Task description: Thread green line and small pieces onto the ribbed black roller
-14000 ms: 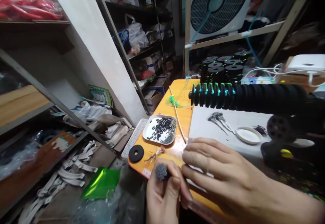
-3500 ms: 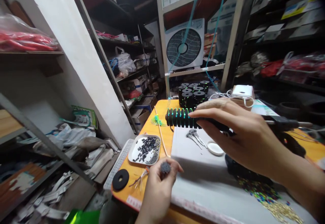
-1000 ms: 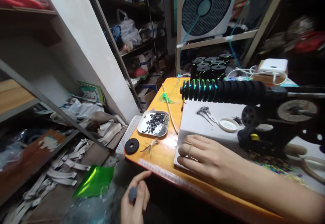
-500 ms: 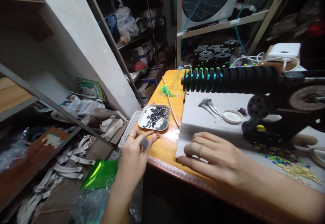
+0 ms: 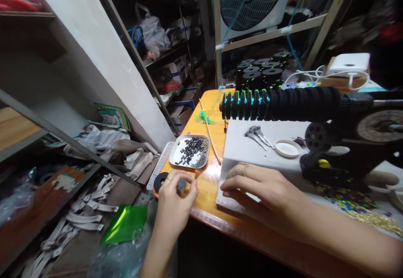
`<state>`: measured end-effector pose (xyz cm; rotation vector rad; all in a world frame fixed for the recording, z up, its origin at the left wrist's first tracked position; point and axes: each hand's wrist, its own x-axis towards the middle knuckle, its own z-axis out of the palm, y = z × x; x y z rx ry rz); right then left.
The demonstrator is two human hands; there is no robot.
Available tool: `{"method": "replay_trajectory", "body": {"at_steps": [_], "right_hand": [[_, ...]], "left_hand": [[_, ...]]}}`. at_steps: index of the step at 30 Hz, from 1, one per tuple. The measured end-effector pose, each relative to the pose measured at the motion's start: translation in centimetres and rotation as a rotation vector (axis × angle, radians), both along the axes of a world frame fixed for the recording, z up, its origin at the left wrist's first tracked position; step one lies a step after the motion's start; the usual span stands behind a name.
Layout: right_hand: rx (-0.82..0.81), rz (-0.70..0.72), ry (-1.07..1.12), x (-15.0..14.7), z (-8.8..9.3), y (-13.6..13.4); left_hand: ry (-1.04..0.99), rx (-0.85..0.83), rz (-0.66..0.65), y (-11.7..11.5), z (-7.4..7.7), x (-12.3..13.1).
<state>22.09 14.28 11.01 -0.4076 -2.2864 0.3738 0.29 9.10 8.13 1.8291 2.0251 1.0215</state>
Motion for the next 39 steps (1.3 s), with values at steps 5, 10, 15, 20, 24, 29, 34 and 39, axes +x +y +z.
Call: {"method": "replay_trajectory", "body": {"at_steps": [5, 10, 15, 20, 24, 29, 34, 39], "right_hand": [[-0.227, -0.016, 0.133, -0.3, 0.3, -0.2], [-0.324, 0.014, 0.227, -0.5, 0.2, -0.1], [-0.327, -0.008, 0.229, -0.6, 0.4, -0.6], [-0.261, -0.022, 0.210, -0.6, 0.2, -1.2], [-0.214, 0.022, 0.204, -0.6, 0.1, -1.3], [-0.232, -0.017, 0.178, -0.6, 0.4, -1.7], [-0.243, -0.015, 0.174, -0.6, 0.2, -2.0], [-0.236, 0.005, 0.179, -0.6, -0.1, -1.9]], "left_hand": [[-0.799, 0.102, 0.039, -2.5, -1.3, 4.5], [-1.070, 0.163, 0.137, -2.9, -1.6, 7.5], [-0.934, 0.210, 0.175, -2.7, -1.6, 7.9], [-0.700, 0.322, 0.039, -2.8, -1.6, 7.3], [-0.563, 0.438, -0.019, -2.8, -1.7, 6.7], [-0.579, 0.491, -0.114, -3.1, -2.4, 6.8], [-1.261, 0.307, 0.050, -3.6, -2.2, 8.4], [-1.421, 0.252, 0.144, -3.6, -1.6, 8.8]]}}
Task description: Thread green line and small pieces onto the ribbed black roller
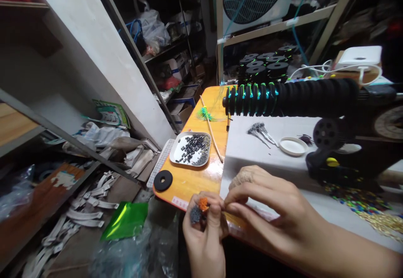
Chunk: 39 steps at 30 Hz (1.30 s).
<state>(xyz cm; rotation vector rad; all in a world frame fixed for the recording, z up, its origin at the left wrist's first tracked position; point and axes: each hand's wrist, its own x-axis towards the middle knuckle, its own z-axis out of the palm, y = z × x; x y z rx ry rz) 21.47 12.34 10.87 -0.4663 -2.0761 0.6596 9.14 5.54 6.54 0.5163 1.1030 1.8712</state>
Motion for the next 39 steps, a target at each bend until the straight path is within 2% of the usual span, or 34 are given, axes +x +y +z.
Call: {"method": "replay_trajectory", "body": {"at_steps": [3, 9, 16, 22, 28, 31, 35, 39], "right_hand": [[-0.001, 0.010, -0.005, 0.3, -0.1, 0.4], [0.042, 0.010, -0.081, 0.8, -0.4, 1.5], [0.051, 0.014, -0.138, 0.7, -1.0, 1.6], [0.025, 0.033, -0.101, 0.6, -1.1, 1.3], [0.024, 0.127, -0.011, 0.3, -1.5, 1.0], [0.045, 0.089, -0.030, 0.2, -1.3, 0.6], [0.037, 0.030, -0.129, 0.2, -0.5, 0.1], [0.122, 0.031, -0.153, 0.5, 0.7, 0.2]], "left_hand": [[0.036, -0.049, 0.052, 0.0, 0.2, -0.4], [-0.077, -0.037, -0.002, -0.2, 0.5, -1.6], [-0.067, -0.044, 0.008, -0.4, 0.4, -2.0], [-0.054, -0.058, 0.000, -0.3, 0.2, -1.9], [0.040, -0.075, -0.056, -0.2, -0.4, -1.4], [-0.024, -0.019, -0.090, 0.0, -0.4, -0.9], [-0.216, 0.153, -0.086, 0.2, 0.1, -0.5], [-0.343, 0.368, -0.046, 0.7, 0.9, -1.9]]}}
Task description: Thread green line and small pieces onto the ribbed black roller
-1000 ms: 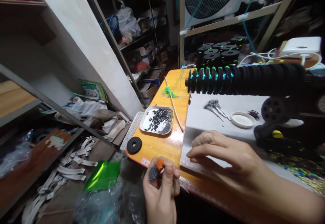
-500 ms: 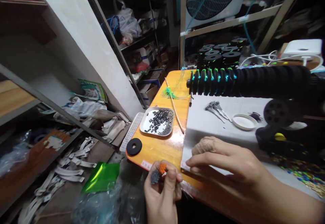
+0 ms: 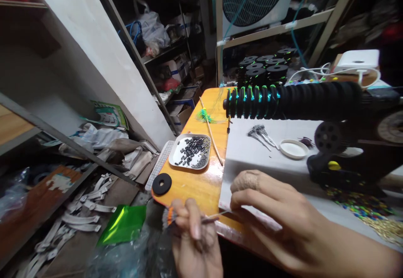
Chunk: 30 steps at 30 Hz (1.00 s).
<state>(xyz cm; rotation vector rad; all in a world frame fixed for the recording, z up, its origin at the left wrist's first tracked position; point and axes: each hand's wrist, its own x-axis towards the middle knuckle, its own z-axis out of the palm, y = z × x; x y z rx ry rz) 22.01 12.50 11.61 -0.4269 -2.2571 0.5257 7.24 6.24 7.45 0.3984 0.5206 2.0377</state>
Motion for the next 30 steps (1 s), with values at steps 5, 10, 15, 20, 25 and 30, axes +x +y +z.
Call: {"method": "replay_trajectory", "body": {"at_steps": [5, 10, 15, 20, 25, 30], "right_hand": [[0.120, -0.088, 0.009, 0.4, 1.2, 0.5], [0.035, -0.077, -0.009, 0.6, 1.5, 0.9], [-0.088, -0.022, -0.008, 0.8, 1.6, 1.4], [-0.099, -0.039, -0.030, 0.9, 1.5, 1.6], [-0.147, -0.067, 0.101, 0.3, 1.0, 1.4], [-0.262, -0.047, 0.221, -0.3, 0.3, 1.0]], "left_hand": [[0.470, -0.133, 0.234, 0.7, 0.0, -4.3], [1.518, -0.485, 0.055, 1.5, -1.2, -7.6], [1.699, -0.470, 0.204, 1.2, -1.0, -7.0], [1.559, -0.417, 0.557, 0.1, -0.2, -5.0], [1.140, -0.433, 0.361, -0.4, -0.3, -2.9], [0.556, -0.418, -0.167, -0.9, -0.6, 0.0]]}}
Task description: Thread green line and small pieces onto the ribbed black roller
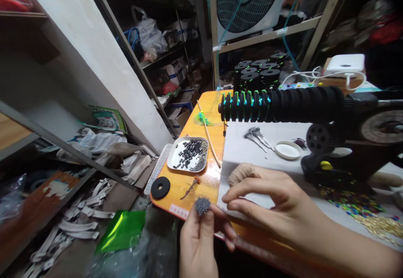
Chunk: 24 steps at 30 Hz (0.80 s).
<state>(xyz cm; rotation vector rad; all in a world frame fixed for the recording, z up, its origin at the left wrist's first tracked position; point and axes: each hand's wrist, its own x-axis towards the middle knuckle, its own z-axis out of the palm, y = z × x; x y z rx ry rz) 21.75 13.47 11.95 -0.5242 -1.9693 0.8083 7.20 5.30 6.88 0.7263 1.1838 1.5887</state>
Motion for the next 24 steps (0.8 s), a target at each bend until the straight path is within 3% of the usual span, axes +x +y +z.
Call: {"method": "replay_trajectory", "body": {"at_steps": [5, 10, 14, 19, 24], "right_hand": [[-0.024, 0.008, 0.031, -0.1, -0.8, -0.2], [0.031, -0.027, -0.005, -0.2, -0.7, -0.1], [0.061, -0.030, -0.027, -0.2, -0.5, -0.2], [0.043, -0.044, 0.005, -0.5, -0.9, -0.9], [0.067, 0.000, -0.028, -0.4, -1.2, -1.0]], "left_hand": [[-0.106, -0.100, -0.061, 0.0, -0.3, 1.7], [0.112, -0.112, 0.111, -0.2, -1.7, 1.9], [0.163, -0.104, 0.201, -0.4, -2.4, 2.0], [0.006, -0.148, 0.195, -0.4, -2.3, 2.5], [-0.117, -0.052, 0.212, -0.1, -1.4, 2.7]]}}
